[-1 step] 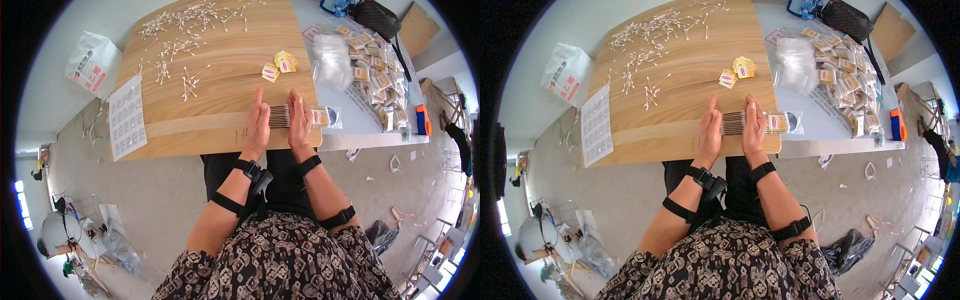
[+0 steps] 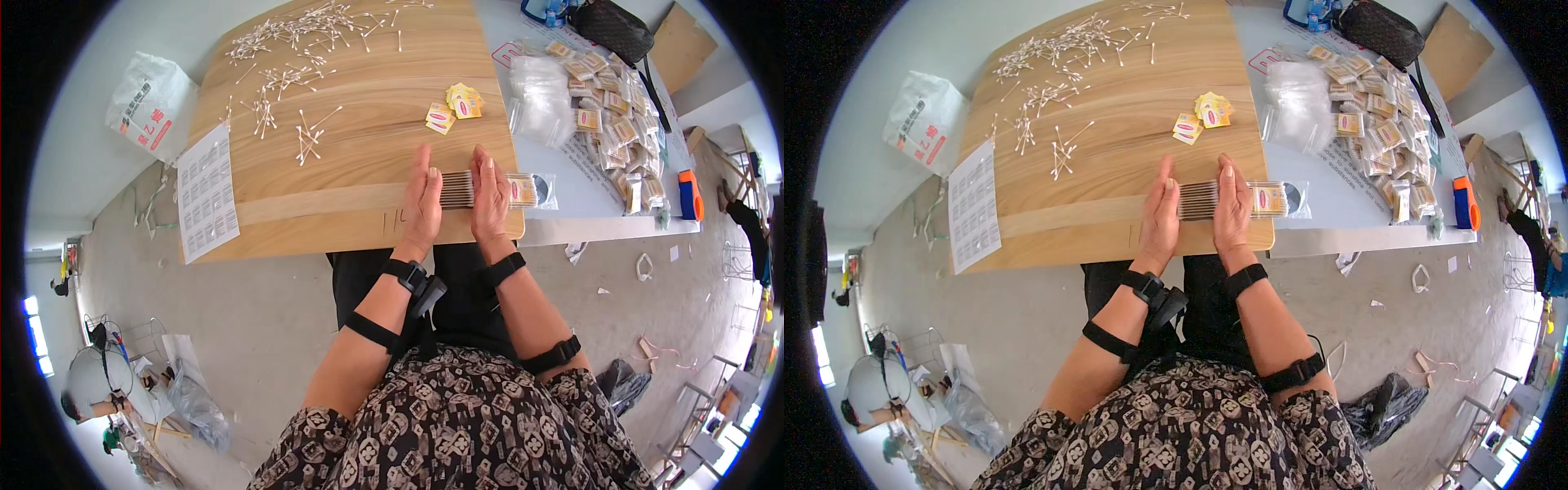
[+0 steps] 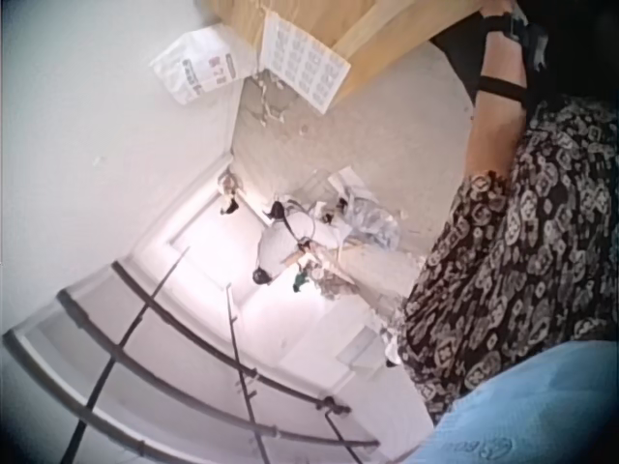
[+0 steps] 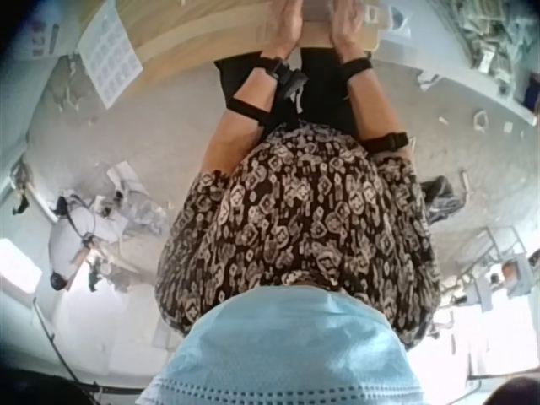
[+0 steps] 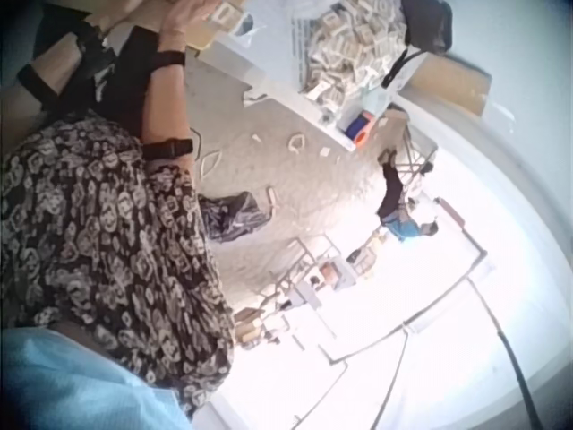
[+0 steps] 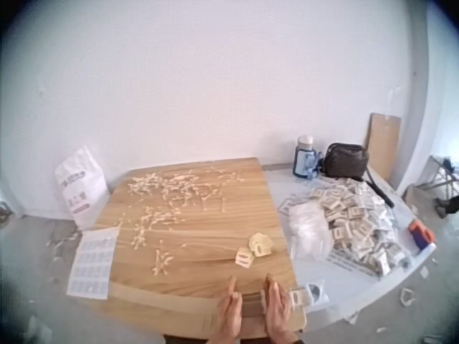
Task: The recorder is shown manually counting and packing cotton swabs into small plastic retail containers.
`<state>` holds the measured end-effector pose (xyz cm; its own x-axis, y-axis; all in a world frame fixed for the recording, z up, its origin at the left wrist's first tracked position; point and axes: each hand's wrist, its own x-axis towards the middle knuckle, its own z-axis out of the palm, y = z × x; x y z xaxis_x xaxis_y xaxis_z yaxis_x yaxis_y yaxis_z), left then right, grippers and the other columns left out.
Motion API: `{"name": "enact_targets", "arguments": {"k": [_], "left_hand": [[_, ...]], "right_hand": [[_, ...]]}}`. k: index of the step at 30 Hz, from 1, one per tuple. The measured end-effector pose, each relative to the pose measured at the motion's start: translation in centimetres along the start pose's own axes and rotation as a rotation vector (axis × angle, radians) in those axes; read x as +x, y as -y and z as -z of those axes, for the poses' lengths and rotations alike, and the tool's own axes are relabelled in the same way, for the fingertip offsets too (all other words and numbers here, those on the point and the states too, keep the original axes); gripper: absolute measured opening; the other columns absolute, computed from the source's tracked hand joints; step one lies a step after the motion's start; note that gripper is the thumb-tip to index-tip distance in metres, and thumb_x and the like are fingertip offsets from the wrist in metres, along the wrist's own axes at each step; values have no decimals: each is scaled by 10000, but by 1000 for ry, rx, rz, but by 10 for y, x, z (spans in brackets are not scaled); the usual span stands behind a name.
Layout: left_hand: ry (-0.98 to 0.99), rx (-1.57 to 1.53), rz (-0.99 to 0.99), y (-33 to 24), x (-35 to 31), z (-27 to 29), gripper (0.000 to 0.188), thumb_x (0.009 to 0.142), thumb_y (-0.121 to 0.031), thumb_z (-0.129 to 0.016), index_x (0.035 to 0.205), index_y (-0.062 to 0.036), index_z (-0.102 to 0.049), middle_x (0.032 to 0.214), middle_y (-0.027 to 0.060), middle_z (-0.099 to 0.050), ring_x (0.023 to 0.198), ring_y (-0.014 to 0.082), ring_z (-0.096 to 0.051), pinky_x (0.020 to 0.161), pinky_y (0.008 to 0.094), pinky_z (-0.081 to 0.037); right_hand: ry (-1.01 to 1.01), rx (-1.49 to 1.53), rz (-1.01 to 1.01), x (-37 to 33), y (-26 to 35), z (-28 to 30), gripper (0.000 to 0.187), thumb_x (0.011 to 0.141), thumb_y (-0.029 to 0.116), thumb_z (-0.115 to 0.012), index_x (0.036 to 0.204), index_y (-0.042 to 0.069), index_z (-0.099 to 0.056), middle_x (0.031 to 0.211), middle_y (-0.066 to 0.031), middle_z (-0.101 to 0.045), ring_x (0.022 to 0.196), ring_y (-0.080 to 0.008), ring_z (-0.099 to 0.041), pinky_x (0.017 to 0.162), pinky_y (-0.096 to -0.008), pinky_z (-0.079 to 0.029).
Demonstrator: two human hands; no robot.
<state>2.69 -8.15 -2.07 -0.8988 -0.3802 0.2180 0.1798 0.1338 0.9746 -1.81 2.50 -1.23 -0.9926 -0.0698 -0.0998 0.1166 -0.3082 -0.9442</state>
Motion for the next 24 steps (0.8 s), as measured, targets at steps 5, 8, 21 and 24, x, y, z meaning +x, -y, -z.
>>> {"name": "enact_targets", "arguments": {"k": [5, 8, 21, 24], "left_hand": [[76, 38, 71, -10, -3, 0, 569, 1014, -304, -414, 1461, 31, -301, 1514, 200, -326, 1413, 270, -300, 1150, 372, -222], [196, 831, -252, -15, -6, 16, 646, 982, -369, -461, 1476, 5, -276, 1536, 200, -271, 1430, 293, -263, 1163, 435, -194], [464, 1139, -152, -28, -26, 14, 745, 924, -462, -516, 1480, -25, -279, 1572, 136, -205, 1466, 266, -159, 1179, 488, -108], [443, 1103, -213, -31, -28, 13, 745, 922, -465, -518, 1481, -32, -282, 1573, 126, -208, 1467, 265, -152, 1179, 491, -107]], "right_hand": [[23, -224, 108, 8, 12, 23, 381, 988, 211, -520, 1257, -56, -557, 1266, -122, -598, 1161, -204, -544, 999, -290, -406], [305, -759, 334, 8, 35, 32, 383, 923, 167, -584, 1260, -12, -559, 1323, -127, -559, 1221, -269, -522, 1053, -346, -384], [583, -1410, 797, -2, 27, 55, 409, 881, 174, -570, 1269, 49, -543, 1366, -83, -505, 1277, -247, -469, 1136, -436, -306], [591, -1427, 800, -1, 28, 57, 439, 873, 186, -580, 1285, 44, -530, 1372, -95, -495, 1282, -256, -459, 1139, -440, -297]]}}
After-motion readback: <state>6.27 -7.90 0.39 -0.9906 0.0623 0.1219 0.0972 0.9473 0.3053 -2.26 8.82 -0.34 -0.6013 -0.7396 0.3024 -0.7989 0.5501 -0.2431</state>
